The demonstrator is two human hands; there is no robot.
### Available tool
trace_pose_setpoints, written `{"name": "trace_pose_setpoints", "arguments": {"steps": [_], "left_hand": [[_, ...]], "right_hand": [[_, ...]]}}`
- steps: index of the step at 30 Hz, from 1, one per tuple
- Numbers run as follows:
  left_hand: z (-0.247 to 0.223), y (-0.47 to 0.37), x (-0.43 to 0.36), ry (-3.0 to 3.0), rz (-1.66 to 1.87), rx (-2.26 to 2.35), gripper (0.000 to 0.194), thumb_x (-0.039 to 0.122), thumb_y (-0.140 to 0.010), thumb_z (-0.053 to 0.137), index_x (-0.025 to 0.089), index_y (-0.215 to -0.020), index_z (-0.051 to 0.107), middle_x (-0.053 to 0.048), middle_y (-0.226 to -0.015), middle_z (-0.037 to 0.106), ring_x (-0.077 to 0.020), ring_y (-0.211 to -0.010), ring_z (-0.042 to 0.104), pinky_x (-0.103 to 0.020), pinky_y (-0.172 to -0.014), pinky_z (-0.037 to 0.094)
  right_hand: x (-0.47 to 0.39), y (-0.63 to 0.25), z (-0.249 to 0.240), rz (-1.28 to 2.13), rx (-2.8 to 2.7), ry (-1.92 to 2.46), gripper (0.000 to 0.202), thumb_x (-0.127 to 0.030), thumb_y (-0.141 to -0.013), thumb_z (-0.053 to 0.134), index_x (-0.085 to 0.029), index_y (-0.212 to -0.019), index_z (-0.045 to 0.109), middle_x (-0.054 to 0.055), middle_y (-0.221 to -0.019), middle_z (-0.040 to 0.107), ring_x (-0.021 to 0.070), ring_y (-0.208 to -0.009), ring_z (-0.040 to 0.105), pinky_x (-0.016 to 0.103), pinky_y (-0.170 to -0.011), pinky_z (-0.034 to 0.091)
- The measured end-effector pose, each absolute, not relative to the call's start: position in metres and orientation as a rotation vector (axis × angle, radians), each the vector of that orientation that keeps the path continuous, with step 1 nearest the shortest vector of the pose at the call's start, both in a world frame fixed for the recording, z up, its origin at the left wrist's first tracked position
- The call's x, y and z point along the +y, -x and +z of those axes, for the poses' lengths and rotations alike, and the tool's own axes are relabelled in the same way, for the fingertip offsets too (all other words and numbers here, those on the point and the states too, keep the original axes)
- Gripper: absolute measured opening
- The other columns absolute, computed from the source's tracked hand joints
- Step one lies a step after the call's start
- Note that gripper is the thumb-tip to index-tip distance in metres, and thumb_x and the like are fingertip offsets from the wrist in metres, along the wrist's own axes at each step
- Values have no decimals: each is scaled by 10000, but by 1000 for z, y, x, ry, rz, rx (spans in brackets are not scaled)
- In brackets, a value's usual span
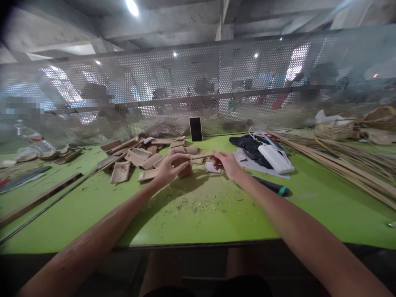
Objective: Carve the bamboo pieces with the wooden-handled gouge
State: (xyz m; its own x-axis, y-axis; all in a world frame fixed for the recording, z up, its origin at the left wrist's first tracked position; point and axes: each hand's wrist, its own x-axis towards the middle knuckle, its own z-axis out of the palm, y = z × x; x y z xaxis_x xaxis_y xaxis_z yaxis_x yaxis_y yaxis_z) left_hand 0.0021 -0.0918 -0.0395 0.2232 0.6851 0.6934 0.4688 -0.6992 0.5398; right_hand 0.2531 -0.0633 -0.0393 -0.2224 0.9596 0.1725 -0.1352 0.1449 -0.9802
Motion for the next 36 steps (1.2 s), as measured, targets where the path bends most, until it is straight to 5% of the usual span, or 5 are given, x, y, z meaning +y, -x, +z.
{"name": "trace_pose_setpoints", "arguments": {"steps": [28,36], "left_hand": [[-58,0,-72,-2324,1522,1172,57,149,-866,639,198,-858,611,-76,-1097,542,-235,-1134,527,-428,-1031,454],[-55,-1,-77,-2248,1503,1111,32,193,-943,561,198,-949,592,-81,-1077,550,-222,-1070,535,-384,-977,464]], "right_hand": [[-61,-251,-47,1352,-1426,937,359,-489,-707,805,-147,-688,700,29,-604,630,121,-526,531,252,-505,439],[-62,-251,-47,1409,-1433,928,324,-444,-727,793,-130,-708,712,35,-618,639,120,-543,552,243,-509,443]]}}
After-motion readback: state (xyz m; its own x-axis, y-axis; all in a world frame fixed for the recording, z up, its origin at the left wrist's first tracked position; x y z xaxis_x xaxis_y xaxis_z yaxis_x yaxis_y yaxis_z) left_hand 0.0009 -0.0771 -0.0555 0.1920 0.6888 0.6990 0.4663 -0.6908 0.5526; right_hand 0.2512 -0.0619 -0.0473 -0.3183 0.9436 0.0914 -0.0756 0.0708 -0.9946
